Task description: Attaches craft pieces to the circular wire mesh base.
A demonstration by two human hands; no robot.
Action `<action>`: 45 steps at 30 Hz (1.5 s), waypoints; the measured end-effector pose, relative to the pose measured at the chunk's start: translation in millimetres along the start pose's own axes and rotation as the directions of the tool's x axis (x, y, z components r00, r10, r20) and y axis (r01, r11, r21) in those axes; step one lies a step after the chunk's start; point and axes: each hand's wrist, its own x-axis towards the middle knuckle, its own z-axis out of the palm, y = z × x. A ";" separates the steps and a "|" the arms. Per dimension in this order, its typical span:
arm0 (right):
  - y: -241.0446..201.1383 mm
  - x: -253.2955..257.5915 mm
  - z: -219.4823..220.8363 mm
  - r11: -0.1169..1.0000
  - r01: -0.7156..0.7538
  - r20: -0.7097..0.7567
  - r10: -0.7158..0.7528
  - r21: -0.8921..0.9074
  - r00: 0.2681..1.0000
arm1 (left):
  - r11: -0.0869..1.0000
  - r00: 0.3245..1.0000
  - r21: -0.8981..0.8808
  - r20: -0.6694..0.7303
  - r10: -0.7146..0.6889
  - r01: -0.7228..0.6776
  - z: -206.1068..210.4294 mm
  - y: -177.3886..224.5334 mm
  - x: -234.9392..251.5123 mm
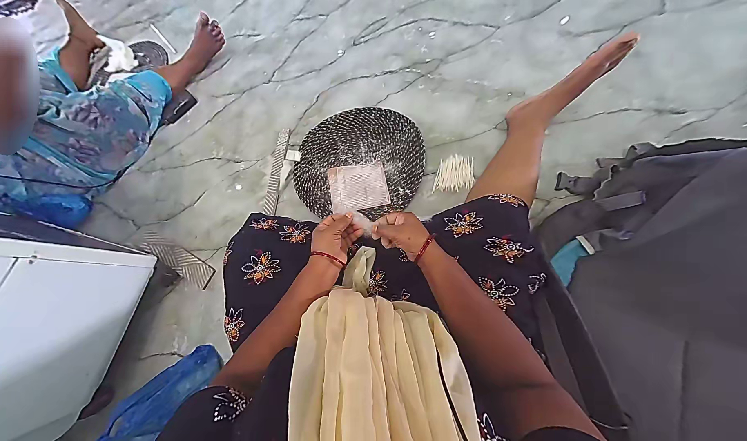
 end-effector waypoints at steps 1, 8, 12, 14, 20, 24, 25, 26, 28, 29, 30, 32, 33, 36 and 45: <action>-1.0 -1.0 0.0 1.000 -0.013 0.002 0.013 0.002 1.000 | 1.000 1.000 -0.006 -0.001 0.000 0.000 0.0 0.3 0.1; -5.6 -2.9 -2.3 0.997 -0.074 0.014 0.075 -0.009 0.997 | 0.999 1.000 -0.032 -0.011 -0.003 0.003 -1.3 -1.1 0.3; -0.5 -0.3 0.6 0.996 -0.062 -0.012 0.061 -0.061 0.998 | 0.998 1.000 -0.053 -0.006 -0.019 0.019 0.1 -1.7 0.3; -2.9 -1.1 -0.9 0.997 -0.063 0.004 0.064 -0.048 0.998 | 0.998 1.000 -0.057 -0.016 -0.012 0.011 -0.1 0.2 1.4; -3.9 -2.1 3.5 0.997 -0.052 0.013 0.053 -0.056 0.999 | 0.996 1.000 -0.089 0.030 0.003 0.000 -5.1 -0.1 2.4; -4.0 -3.5 3.5 0.999 -0.029 0.012 0.029 -0.023 1.000 | 0.997 0.996 -0.072 0.086 0.008 -0.002 -3.9 -2.6 -1.5; -3.5 -3.5 3.1 1.000 -0.023 0.012 0.023 -0.016 1.000 | 0.998 0.996 -0.068 0.088 0.014 -0.008 -3.7 -4.0 -1.5; -3.0 -3.6 2.9 1.000 -0.019 0.009 0.019 -0.012 1.000 | 0.998 0.996 -0.069 0.087 0.019 -0.013 -3.9 -5.6 -1.0; -2.4 -2.9 3.4 0.999 -0.009 0.000 0.009 -0.035 1.000 | 0.997 0.996 -0.070 0.088 0.031 -0.024 -3.9 -7.9 0.5; -1.0 -1.8 3.9 0.998 0.010 -0.010 -0.010 -0.060 1.000 | 0.997 0.995 -0.068 0.091 0.040 -0.033 -4.1 -9.2 1.8; -0.1 -1.1 4.5 0.996 0.024 -0.018 -0.026 -0.086 1.000 | 0.997 0.994 -0.063 0.100 0.050 -0.044 -4.2 -10.3 2.3; 0.8 -0.6 4.9 0.993 0.041 -0.018 -0.043 -0.112 0.999 | 0.997 0.992 -0.043 0.107 0.072 -0.068 -4.5 -12.6 3.1; 0.5 -0.9 5.1 0.994 0.038 -0.018 -0.040 -0.103 0.999 | 0.996 0.991 -0.037 0.103 0.081 -0.077 -4.5 -13.3 3.6; -1.9 -1.4 4.4 0.999 0.014 -0.014 -0.014 -0.044 1.000 | 0.994 0.991 -0.044 0.083 0.103 -0.099 -5.7 -12.6 4.6; -12.4 -9.5 10.4 0.978 0.037 -0.016 -0.041 -0.206 0.999 | 0.994 0.993 0.046 0.067 0.095 -0.098 0.1 2.1 -6.0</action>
